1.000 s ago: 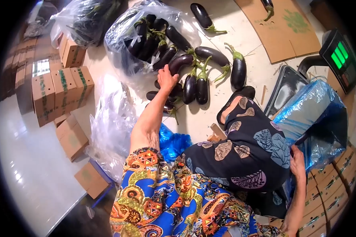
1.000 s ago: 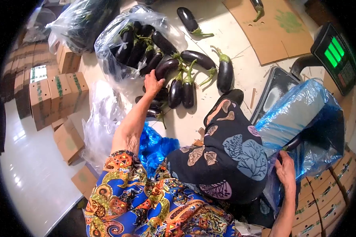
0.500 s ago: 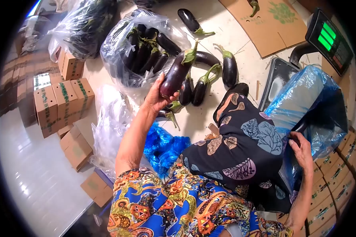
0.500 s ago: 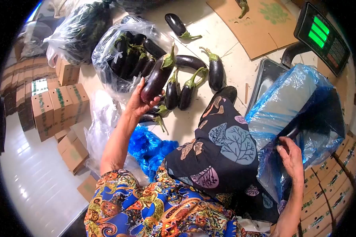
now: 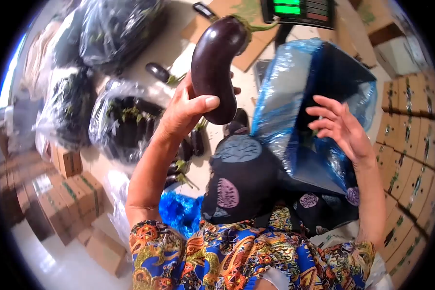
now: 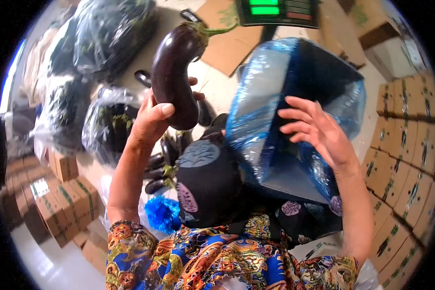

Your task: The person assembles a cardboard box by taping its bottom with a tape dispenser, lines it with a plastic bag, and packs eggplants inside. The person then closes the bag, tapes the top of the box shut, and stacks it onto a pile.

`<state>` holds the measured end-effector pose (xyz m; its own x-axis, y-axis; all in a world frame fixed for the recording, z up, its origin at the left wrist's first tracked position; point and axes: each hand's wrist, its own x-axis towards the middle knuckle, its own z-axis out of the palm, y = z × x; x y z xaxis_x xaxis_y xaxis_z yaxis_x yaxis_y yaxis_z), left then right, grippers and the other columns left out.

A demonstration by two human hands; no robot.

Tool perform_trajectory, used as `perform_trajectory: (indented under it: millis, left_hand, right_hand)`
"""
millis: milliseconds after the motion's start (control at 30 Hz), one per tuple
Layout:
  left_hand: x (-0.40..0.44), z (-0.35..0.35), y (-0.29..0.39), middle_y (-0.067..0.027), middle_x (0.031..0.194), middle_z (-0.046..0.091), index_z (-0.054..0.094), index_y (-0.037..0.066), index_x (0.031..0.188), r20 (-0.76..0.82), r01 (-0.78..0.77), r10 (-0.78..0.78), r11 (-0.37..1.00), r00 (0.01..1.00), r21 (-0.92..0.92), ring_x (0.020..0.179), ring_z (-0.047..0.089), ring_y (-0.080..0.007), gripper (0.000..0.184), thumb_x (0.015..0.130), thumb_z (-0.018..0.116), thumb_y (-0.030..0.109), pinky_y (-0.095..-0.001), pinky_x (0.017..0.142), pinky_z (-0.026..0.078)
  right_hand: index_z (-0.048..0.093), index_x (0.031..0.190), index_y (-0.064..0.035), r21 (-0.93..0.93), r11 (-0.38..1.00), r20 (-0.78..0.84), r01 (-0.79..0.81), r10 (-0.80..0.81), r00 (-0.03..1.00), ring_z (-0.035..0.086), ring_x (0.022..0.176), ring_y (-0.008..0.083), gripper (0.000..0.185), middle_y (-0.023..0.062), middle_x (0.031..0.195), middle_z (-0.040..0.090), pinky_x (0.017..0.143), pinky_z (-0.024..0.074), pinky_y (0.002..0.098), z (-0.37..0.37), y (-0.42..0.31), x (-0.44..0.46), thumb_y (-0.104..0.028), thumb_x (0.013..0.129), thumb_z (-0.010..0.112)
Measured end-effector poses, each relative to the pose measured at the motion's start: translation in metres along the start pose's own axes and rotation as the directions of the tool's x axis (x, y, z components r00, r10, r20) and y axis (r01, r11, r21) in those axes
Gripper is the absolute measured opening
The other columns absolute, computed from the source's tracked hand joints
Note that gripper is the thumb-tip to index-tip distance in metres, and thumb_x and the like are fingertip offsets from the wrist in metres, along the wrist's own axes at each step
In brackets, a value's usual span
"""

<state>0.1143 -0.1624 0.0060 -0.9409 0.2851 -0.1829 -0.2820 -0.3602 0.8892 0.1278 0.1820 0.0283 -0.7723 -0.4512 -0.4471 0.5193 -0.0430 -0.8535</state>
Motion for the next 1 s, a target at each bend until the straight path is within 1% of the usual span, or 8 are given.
perform_trajectory:
  millis: [167,267,467,567,633,700,867,1000]
  left_hand:
    - [0.033,0.063,0.015,-0.0109,0.11,0.06,0.045,0.003,0.131,0.22,-0.165,0.017,0.72,0.975,0.674,0.104,0.058,-0.0218,0.092,0.055,0.088,0.032,-0.035,0.092,0.045]
    - [0.052,0.094,-0.001,-0.0163,0.11,0.057,0.046,0.005,0.13,0.626,-0.606,0.088,0.386,0.774,0.695,0.104,0.058,-0.0344,0.089,0.056,0.089,0.032,-0.0418,0.091,0.046]
    - [0.079,0.126,-0.021,-0.022,0.113,0.056,0.046,0.0,0.128,0.736,-0.52,-0.193,0.593,0.649,0.614,0.105,0.058,-0.0373,0.074,0.069,0.081,0.029,-0.042,0.09,0.048]
    - [0.084,0.147,-0.031,-0.0234,0.11,0.057,0.047,0.0,0.126,0.687,-0.563,-0.417,0.395,0.595,0.726,0.103,0.059,-0.0383,0.067,0.073,0.076,0.028,-0.0417,0.09,0.048]
    - [0.08,0.162,-0.043,-0.0238,0.109,0.056,0.048,-0.001,0.125,0.562,-0.607,-0.562,0.129,0.607,0.784,0.102,0.058,-0.0396,0.064,0.074,0.074,0.027,-0.0416,0.09,0.048]
    - [0.074,0.168,-0.068,-0.023,0.11,0.056,0.048,-0.001,0.125,0.555,-0.605,-0.579,0.129,0.597,0.785,0.103,0.058,-0.0393,0.063,0.074,0.072,0.027,-0.0433,0.09,0.048]
    - [0.068,0.188,-0.123,-0.0211,0.116,0.053,0.045,-0.001,0.126,0.415,-0.658,-0.767,-0.012,0.49,0.753,0.111,0.054,-0.0363,0.064,0.074,0.071,0.026,-0.0474,0.09,0.047]
    - [0.059,0.19,-0.15,-0.0182,0.119,0.051,0.042,0.002,0.129,0.346,-0.636,-0.798,-0.059,0.493,0.77,0.114,0.052,-0.0363,0.064,0.075,0.07,0.021,-0.0526,0.094,0.043]
  right_hand:
    - [0.037,0.136,0.0034,0.305,0.941,-0.142,0.144,-0.105,0.984,0.061,0.105,0.0221,0.085,0.0177,0.121,0.058,0.085,0.0503,0.0307,0.012,-0.026,0.002,-0.067,0.09,0.041]
    - [0.06,0.11,-0.0087,0.313,0.925,-0.306,0.217,-0.118,0.945,0.065,0.092,0.0163,0.049,0.0058,0.1,0.067,0.079,0.0529,0.0319,0.001,-0.024,-0.002,-0.054,0.092,0.052]
    - [0.059,0.117,-0.007,0.398,0.916,-0.186,0.044,0.034,0.982,0.062,0.097,0.0133,0.031,0.004,0.107,0.065,0.087,0.0508,0.0329,-0.052,0.006,-0.023,-0.028,0.095,0.053]
    - [0.058,0.119,-0.0042,-0.138,0.99,-0.338,-0.038,-0.011,0.941,0.062,0.098,0.0154,0.038,0.0067,0.11,0.064,0.085,0.0491,0.0334,-0.066,0.013,-0.031,-0.033,0.094,0.054]
    - [0.058,0.119,-0.0015,-0.564,0.801,-0.418,-0.201,-0.067,0.906,0.061,0.1,0.0189,0.04,0.011,0.112,0.063,0.086,0.0474,0.0332,-0.08,0.018,-0.03,-0.032,0.093,0.055]
    - [0.058,0.118,-0.0013,-0.751,0.633,-0.413,-0.186,-0.231,0.881,0.061,0.101,0.0216,0.04,0.0134,0.112,0.062,0.087,0.0471,0.0333,-0.081,0.023,-0.035,-0.032,0.092,0.056]
    - [0.059,0.116,-0.0049,-0.926,0.334,-0.289,-0.177,-0.324,0.901,0.058,0.103,0.0336,0.037,0.0152,0.113,0.061,0.091,0.045,0.0392,-0.069,0.024,-0.04,-0.033,0.091,0.058]
    - [0.057,0.118,-0.0072,-0.904,0.378,-0.328,-0.199,-0.316,0.89,0.056,0.105,0.0356,0.036,0.0142,0.112,0.062,0.093,0.0436,0.0411,-0.064,0.013,-0.042,-0.032,0.092,0.057]
